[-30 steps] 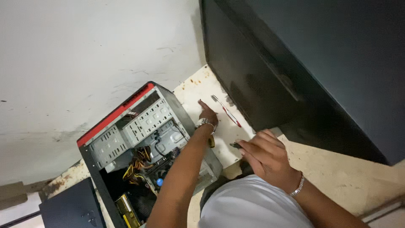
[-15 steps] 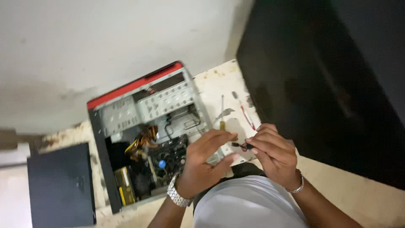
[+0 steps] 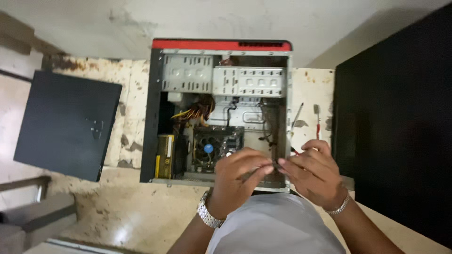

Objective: The person works inside an open computer case, using a screwdriver to manipulate and connect wires to the motherboard and power supply. They repeatedly adjust and secure various cables within the chassis.

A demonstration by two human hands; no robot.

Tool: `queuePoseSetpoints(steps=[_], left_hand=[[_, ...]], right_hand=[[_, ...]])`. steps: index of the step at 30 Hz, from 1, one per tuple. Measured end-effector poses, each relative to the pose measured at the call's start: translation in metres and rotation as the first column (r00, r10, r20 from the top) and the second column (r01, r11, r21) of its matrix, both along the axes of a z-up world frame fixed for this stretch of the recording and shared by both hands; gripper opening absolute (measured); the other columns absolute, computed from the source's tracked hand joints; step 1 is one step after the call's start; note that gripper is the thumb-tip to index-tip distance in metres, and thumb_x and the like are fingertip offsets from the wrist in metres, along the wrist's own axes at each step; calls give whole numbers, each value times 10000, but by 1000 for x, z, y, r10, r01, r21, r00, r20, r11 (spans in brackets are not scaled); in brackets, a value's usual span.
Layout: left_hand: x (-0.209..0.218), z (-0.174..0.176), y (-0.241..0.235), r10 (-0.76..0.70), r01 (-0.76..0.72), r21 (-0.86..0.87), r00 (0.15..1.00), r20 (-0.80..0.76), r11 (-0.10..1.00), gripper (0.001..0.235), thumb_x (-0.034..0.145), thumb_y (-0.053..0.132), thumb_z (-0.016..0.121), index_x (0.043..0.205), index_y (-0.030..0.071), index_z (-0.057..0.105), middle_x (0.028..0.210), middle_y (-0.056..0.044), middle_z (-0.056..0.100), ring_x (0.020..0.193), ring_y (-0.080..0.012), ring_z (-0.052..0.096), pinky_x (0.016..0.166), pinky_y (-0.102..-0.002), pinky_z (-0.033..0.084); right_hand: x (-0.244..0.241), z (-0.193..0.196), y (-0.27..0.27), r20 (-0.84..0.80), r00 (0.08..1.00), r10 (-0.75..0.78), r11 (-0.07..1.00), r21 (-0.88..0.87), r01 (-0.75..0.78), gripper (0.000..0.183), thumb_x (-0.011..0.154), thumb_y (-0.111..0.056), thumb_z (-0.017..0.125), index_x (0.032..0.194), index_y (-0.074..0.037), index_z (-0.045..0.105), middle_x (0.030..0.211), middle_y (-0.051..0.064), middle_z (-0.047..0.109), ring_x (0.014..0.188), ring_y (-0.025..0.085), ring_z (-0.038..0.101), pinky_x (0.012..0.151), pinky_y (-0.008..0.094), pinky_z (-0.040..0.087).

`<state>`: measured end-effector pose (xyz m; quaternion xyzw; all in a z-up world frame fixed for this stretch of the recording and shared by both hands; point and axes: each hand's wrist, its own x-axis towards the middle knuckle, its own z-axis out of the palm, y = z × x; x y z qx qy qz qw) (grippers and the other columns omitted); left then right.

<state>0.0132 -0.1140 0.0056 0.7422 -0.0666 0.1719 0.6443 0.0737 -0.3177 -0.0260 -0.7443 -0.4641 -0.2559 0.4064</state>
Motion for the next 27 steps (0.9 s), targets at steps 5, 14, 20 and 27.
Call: queuePoseSetpoints(steps=[5, 14, 20, 27], left_hand=[[-14, -34, 70, 193, -157, 213, 968, -162, 964, 126, 925, 15, 728, 1038, -11, 776, 948, -212, 758, 805, -410, 738, 620, -462, 591], [-41, -94, 203, 469, -435, 661, 872, 140, 612, 155, 976, 80, 773, 1101, -8, 747, 1002, -149, 710, 1061, -357, 675, 955, -489, 518], [-38, -100, 223, 451, -402, 581, 890, 67, 707, 206, 1006, 121, 741, 1152, -22, 713, 1044, -155, 661, 1123, -368, 621, 986, -531, 494], [-40, -107, 228, 453, -404, 558, 890, 56, 725, 219, 1003, 179, 726, 1131, 2, 710, 1032, -125, 639, 1165, -322, 563, 1029, -543, 427]], right_hand=[[31, 13, 48, -30, 990, 140, 961, -237, -143, 46, 873, 36, 774, 899, 33, 735, 779, 169, 682, 604, 340, 636, 627, 501, 560], [76, -69, 119, 67, 986, 150, 490, -871, -15, 30, 947, -30, 743, 923, -12, 746, 874, 124, 664, 598, 220, 629, 622, 380, 528], [88, -128, 150, -52, 996, 75, 383, -921, -77, 196, 982, -86, 634, 805, -34, 700, 876, 137, 682, 594, 238, 624, 600, 385, 475], [91, -155, 165, -87, 990, 109, 404, -906, -124, 192, 958, -100, 593, 796, -76, 693, 828, 98, 628, 555, 241, 622, 560, 379, 488]])
